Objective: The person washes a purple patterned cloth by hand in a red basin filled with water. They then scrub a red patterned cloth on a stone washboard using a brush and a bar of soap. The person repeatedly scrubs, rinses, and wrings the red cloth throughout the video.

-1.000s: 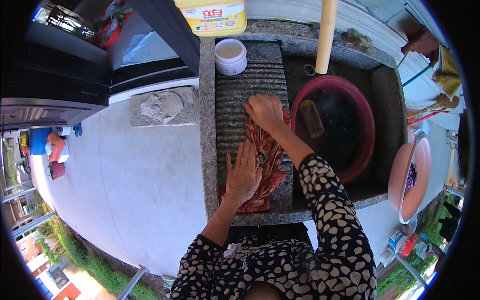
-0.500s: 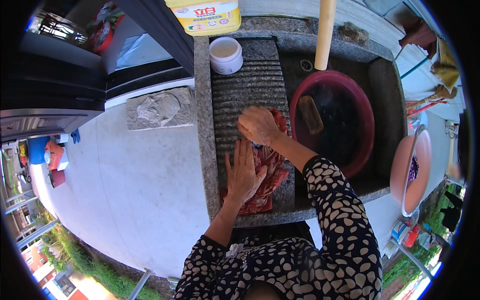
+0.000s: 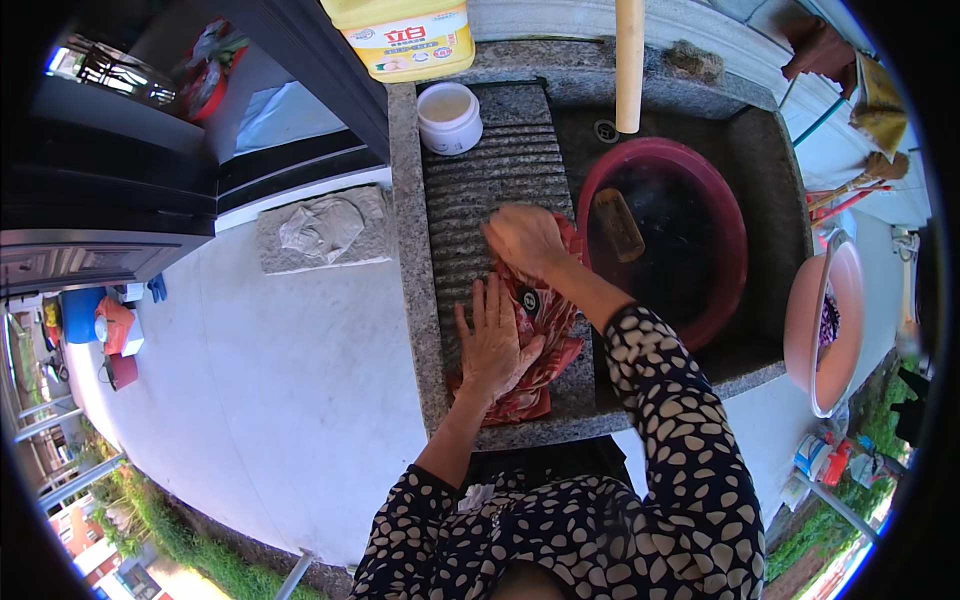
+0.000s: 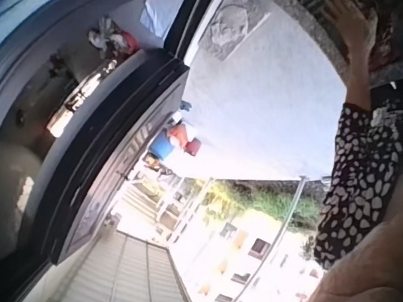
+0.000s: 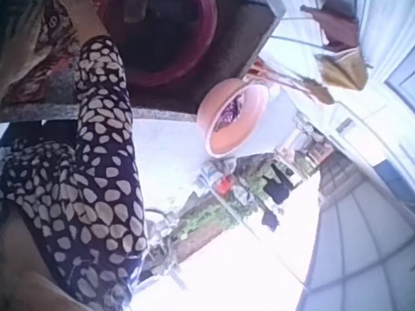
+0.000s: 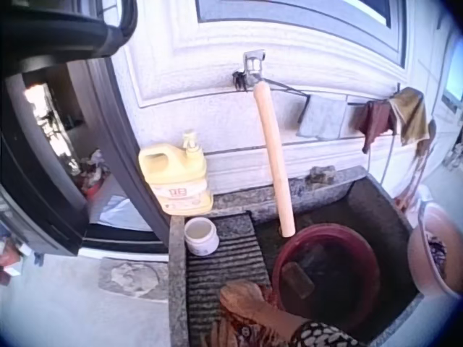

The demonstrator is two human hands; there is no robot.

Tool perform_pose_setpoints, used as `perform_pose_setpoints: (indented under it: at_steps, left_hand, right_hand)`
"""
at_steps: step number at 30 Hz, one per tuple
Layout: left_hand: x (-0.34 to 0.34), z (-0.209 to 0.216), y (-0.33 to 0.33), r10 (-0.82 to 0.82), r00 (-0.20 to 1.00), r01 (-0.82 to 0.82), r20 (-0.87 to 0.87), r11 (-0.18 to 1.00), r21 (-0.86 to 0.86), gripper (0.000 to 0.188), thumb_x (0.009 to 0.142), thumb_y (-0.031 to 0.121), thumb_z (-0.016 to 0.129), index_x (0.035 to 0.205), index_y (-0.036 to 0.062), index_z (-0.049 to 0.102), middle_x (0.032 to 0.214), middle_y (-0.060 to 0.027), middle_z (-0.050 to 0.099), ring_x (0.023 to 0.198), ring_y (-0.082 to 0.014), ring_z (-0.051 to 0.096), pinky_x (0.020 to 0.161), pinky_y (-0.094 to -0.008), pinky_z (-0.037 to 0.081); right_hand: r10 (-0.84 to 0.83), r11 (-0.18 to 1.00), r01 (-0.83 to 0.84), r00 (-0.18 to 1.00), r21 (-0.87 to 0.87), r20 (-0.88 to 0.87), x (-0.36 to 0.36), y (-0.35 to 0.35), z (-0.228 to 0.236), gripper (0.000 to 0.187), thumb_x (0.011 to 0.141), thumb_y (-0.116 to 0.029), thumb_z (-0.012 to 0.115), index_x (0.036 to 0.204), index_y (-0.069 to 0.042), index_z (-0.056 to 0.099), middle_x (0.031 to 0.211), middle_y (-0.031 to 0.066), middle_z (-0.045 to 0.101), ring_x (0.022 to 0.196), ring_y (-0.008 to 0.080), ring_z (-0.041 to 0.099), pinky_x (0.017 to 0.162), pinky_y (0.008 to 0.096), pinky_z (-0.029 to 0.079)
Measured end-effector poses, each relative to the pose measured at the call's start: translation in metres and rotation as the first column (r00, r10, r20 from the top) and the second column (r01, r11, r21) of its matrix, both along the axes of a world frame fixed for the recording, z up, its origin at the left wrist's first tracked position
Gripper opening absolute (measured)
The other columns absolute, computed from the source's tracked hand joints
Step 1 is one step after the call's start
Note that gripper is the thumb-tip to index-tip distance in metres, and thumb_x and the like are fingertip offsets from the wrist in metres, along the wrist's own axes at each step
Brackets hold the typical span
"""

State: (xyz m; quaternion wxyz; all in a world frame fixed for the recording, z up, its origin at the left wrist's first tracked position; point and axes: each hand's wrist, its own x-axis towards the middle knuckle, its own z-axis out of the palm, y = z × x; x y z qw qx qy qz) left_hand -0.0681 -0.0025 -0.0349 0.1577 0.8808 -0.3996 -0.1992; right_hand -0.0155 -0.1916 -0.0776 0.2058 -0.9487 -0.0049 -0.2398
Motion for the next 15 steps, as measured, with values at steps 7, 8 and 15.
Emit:
perform_pose_setpoints:
  at_steps: [7,8,15]
  left_hand:
    - [-0.004,0.014,0.004,-0.083,0.971,0.122,0.222,0.978,-0.167,0.068,0.091,0.030,0.062,0.145,0.0020,0.032,0.153,-0.0142,0.028,0.143,-0.0270,0.026,0.110,-0.0591,0.026]
    - [-0.007,0.017,0.004,-0.086,0.986,0.107,0.140,0.983,-0.151,0.054,0.091,0.021,0.059,0.140,0.0039,0.042,0.147,-0.0169,0.039,0.139,-0.0286,0.035,0.109,-0.0582,0.028]
    - [-0.019,0.018,0.010,-0.018,0.996,0.037,0.083,0.971,-0.238,0.046,0.089,0.011,0.058,0.132,-0.0004,0.048,0.140,-0.0193,0.046,0.133,-0.0325,0.042,0.107,-0.0504,0.036]
  right_hand:
    - [-0.290,0.947,0.310,0.936,0.080,-0.200,0.008,0.002,0.013,0.025,0.079,-0.034,0.071,0.072,-0.012,0.064,0.099,0.0054,0.045,0.100,0.0246,0.045,0.081,0.0435,0.031]
    - [-0.240,0.951,0.276,0.944,0.140,-0.226,-0.009,0.011,0.017,0.026,0.079,-0.033,0.070,0.068,-0.011,0.063,0.094,0.0051,0.049,0.097,0.0246,0.048,0.078,0.0438,0.033]
    - [0.239,0.968,-0.235,0.969,0.085,-0.053,-0.073,0.016,0.023,0.026,0.076,-0.020,0.069,0.058,-0.011,0.052,0.062,0.0053,0.044,0.061,0.0223,0.052,0.054,0.0380,0.042]
